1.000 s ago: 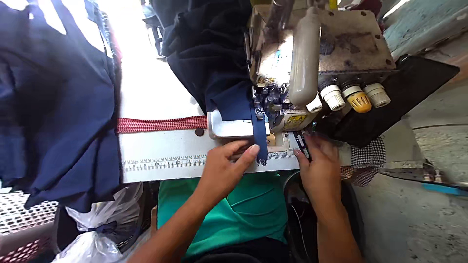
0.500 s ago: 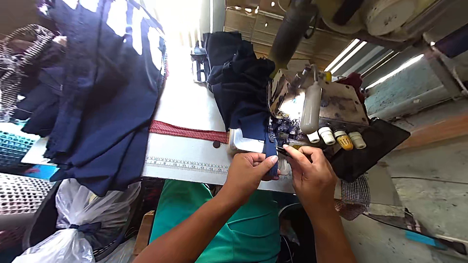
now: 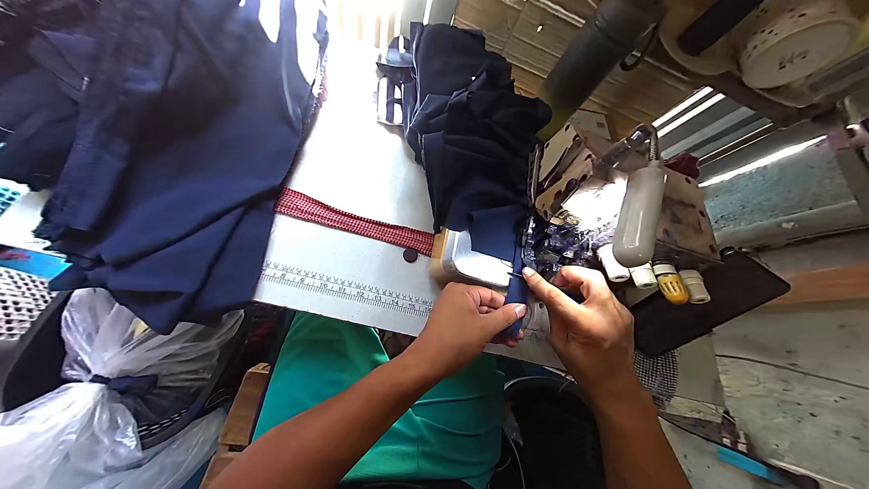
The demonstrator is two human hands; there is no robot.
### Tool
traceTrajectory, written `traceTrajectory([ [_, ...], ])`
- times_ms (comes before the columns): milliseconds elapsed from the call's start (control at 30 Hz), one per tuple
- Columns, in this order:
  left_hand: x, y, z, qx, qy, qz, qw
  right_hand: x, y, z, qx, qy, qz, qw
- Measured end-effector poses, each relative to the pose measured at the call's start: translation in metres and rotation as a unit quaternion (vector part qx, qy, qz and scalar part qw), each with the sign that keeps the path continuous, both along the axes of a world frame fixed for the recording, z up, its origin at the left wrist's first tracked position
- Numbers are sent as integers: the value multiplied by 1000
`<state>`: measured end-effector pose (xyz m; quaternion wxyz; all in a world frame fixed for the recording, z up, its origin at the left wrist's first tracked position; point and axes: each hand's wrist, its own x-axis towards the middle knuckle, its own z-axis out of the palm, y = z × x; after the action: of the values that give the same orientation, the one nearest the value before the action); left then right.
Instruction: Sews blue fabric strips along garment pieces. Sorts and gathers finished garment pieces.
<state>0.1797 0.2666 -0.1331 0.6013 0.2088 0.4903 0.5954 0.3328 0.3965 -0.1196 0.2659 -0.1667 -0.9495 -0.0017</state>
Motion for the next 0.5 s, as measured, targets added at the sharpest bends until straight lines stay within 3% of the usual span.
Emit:
traceTrajectory([
  [67, -1, -3, -2, 18, 46, -32, 998, 0, 0, 1, 8, -5, 4, 1000],
  [133, -1, -7, -7, 50, 179, -81, 979, 0, -3, 3, 7, 2, -4, 1000],
  [233, -5, -27, -16, 55, 453, -228, 860, 10, -17, 5, -47, 55, -34, 997],
  [300, -3, -49, -31, -4, 543, -306, 782, 26, -28, -1, -73, 81, -74, 991],
  [333, -3, -63, -44, -31, 562, -320, 762, 37, -35, -8, -83, 81, -105, 988],
  [400, -13, -92, -64, -48, 567, -325, 755, 56, -47, -25, -126, 56, -192, 972],
  [500, -44, -131, -62, -31, 564, -228, 793, 72, -60, -49, -207, -12, -301, 931],
])
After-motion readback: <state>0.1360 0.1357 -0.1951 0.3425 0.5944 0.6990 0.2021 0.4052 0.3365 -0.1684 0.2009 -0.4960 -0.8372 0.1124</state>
